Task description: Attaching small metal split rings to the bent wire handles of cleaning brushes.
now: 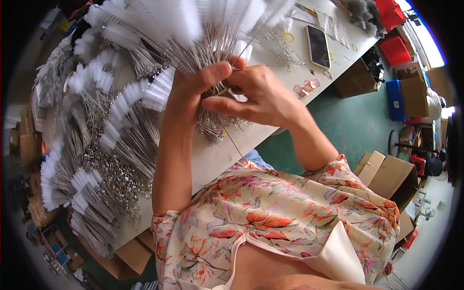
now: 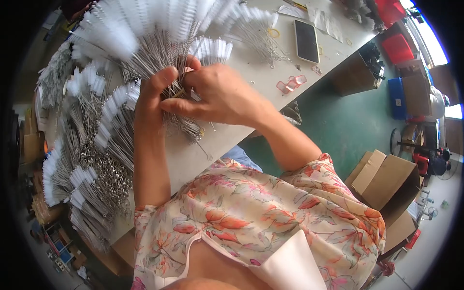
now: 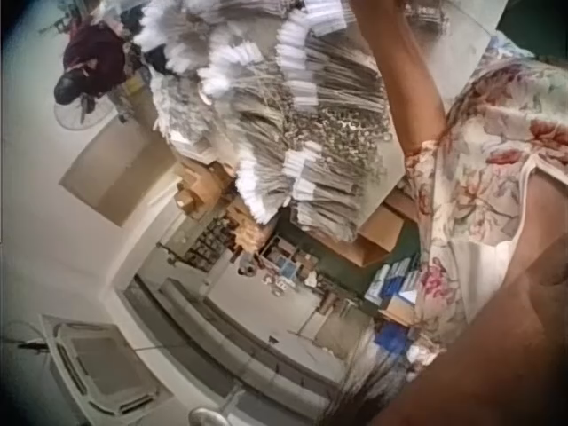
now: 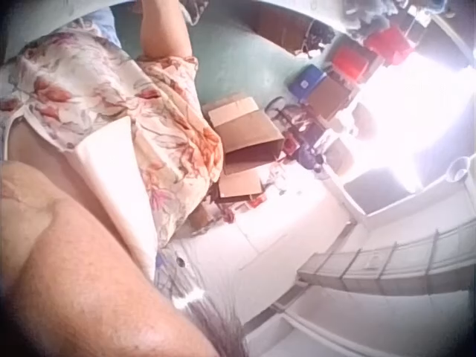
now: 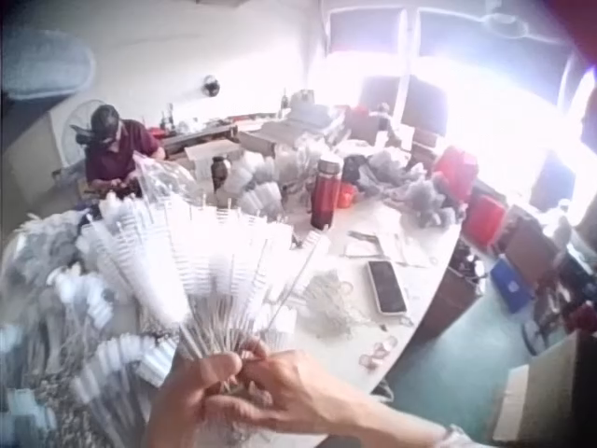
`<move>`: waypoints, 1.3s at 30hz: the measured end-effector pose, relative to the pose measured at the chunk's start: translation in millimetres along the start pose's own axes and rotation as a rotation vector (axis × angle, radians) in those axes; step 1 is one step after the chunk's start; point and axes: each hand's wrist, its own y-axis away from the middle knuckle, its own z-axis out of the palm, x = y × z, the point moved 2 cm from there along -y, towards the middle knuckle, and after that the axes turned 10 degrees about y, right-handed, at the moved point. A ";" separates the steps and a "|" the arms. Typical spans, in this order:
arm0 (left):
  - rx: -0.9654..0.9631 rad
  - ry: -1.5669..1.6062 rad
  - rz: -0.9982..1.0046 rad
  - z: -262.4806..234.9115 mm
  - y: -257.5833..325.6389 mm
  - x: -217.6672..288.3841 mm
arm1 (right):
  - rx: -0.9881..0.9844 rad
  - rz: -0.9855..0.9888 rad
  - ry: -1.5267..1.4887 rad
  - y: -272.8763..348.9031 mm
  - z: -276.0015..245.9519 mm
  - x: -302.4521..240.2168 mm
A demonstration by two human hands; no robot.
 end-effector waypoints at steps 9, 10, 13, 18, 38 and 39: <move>0.070 0.594 -0.018 -2.3 2.0 8.0 | 0.522 -0.221 0.158 3.6 -12.1 -21.0; 0.052 0.595 -0.028 -1.0 3.1 7.4 | 0.529 -0.239 0.257 3.7 -8.7 -24.5; -0.125 0.710 -0.129 -2.8 5.8 3.7 | 0.418 -0.247 0.409 9.8 5.5 -28.0; 0.109 0.680 -0.031 10.2 11.8 3.1 | 0.516 -0.257 0.296 7.9 4.6 -34.1; -0.113 0.339 0.084 -6.1 3.7 30.3 | 0.208 -0.104 -1.779 -11.6 7.6 0.4; -0.106 0.343 0.086 -4.3 6.3 29.2 | 0.200 -0.098 -1.781 -11.2 3.8 0.0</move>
